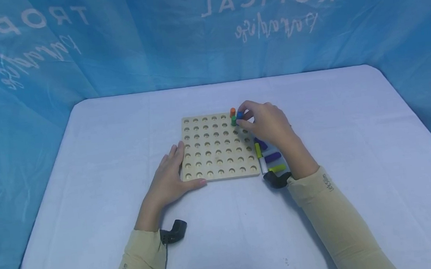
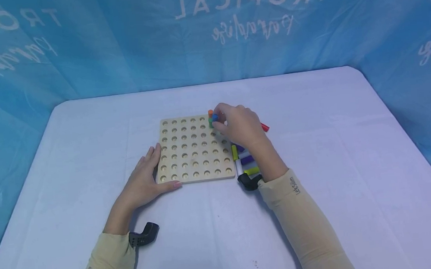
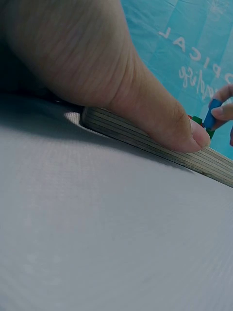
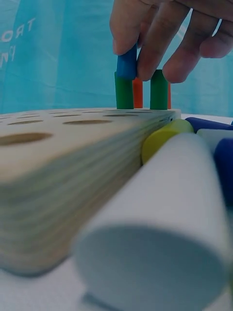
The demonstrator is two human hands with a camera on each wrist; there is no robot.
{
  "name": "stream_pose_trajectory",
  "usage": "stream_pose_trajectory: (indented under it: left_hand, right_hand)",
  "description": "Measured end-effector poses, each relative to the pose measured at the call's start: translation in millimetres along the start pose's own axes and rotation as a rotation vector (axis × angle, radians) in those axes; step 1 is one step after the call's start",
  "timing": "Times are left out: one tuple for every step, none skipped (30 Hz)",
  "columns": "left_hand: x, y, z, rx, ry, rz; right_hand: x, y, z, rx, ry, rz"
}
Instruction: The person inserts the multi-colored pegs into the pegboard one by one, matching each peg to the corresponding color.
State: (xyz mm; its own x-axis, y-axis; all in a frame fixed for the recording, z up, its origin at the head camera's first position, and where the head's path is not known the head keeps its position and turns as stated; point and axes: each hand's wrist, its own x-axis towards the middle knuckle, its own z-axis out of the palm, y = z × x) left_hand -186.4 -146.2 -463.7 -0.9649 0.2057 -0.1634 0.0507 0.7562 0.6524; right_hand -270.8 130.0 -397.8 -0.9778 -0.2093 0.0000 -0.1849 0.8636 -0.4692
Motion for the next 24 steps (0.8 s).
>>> stream_pose_trajectory:
  left_hand:
    - [0.4,-0.3,0.1,0.001,-0.001,0.001]
    - [0.6,-0.2,0.1,0.001,-0.001,-0.002]
    - [0.8,-0.5,0.3,0.002,0.000,-0.001]
    - [1.0,-0.7,0.6,0.004,0.000,-0.002]
    - [1.2,-0.8,0.7,0.004,0.001,-0.002]
    - [1.2,-0.9,0.9,0.004,0.002,-0.001]
    - [1.2,-0.9,1.0,0.005,0.002,-0.002]
    - [1.2,-1.0,1.1,0.004,0.002,-0.003]
    - [1.2,-1.1,1.2,0.004,0.001,-0.004]
    - [1.3,-1.1,1.1,0.004,0.001,-0.003]
    - [1.5,-1.2,1.0,0.004,0.000,-0.004]
    - [1.6,-1.3,1.0,0.003,-0.001,-0.005]
    - [1.8,-1.3,1.0,0.003,0.000,-0.006]
    - [1.9,-1.5,1.0,0.004,0.000,-0.004]
    - [1.8,-1.5,0.9,0.005,0.000,-0.002]
    - [1.8,-1.5,1.0,0.006,0.001,0.001]
    - [1.9,-1.6,1.0,0.006,0.002,0.000]
    - [1.9,-1.5,1.1,0.006,0.003,0.001]
    - [1.9,-1.5,1.1,0.007,0.004,0.001]
    - [1.7,-1.6,1.2,0.007,0.003,0.000]
    - [1.7,-1.5,1.3,0.005,0.001,-0.005]
    - [1.6,-1.5,1.3,0.003,-0.001,-0.008]
    - [1.6,-1.7,1.3,0.003,-0.003,-0.011]
    - [1.4,-1.8,1.2,0.000,-0.004,-0.013]
  right_hand:
    - [0.0,0.1,0.6,-0.003,-0.001,-0.003]
    - [0.2,0.3,1.2,-0.004,0.000,-0.008]
    - [0.4,0.5,1.9,-0.005,0.000,-0.012]
    - [0.7,0.8,2.7,-0.007,0.000,-0.016]
    - [1.0,1.0,3.6,-0.009,0.000,-0.019]
    - [1.3,1.2,4.4,-0.012,-0.002,-0.018]
    - [1.7,1.4,5.2,-0.015,-0.004,-0.019]
    - [2.0,1.5,6.0,-0.019,-0.005,-0.018]
    - [2.1,1.4,6.6,-0.021,-0.009,-0.013]
    - [2.2,1.2,6.9,-0.024,-0.011,-0.011]
    - [2.2,0.9,7.2,-0.025,-0.014,-0.007]
    - [2.1,0.7,7.4,-0.027,-0.019,-0.006]
    - [2.0,0.4,7.7,-0.027,-0.023,-0.003]
    - [1.9,0.1,7.9,-0.026,-0.028,-0.001]
    - [1.7,-0.3,8.0,-0.025,-0.034,0.001]
    - [1.6,-0.5,8.3,-0.026,-0.039,0.000]
    - [1.6,-0.5,8.5,-0.025,-0.043,0.001]
    - [1.5,-0.7,8.8,-0.025,-0.047,0.000]
    - [1.5,-0.7,9.1,-0.024,-0.050,-0.002]
    - [1.5,-0.7,9.5,-0.023,-0.052,-0.005]
    - [1.6,-0.6,9.8,-0.023,-0.054,-0.008]
    - [1.5,-0.6,10.2,-0.022,-0.056,-0.010]
    - [1.5,-0.5,10.5,-0.021,-0.058,-0.013]
    - [1.4,-0.6,10.9,-0.022,-0.059,-0.018]
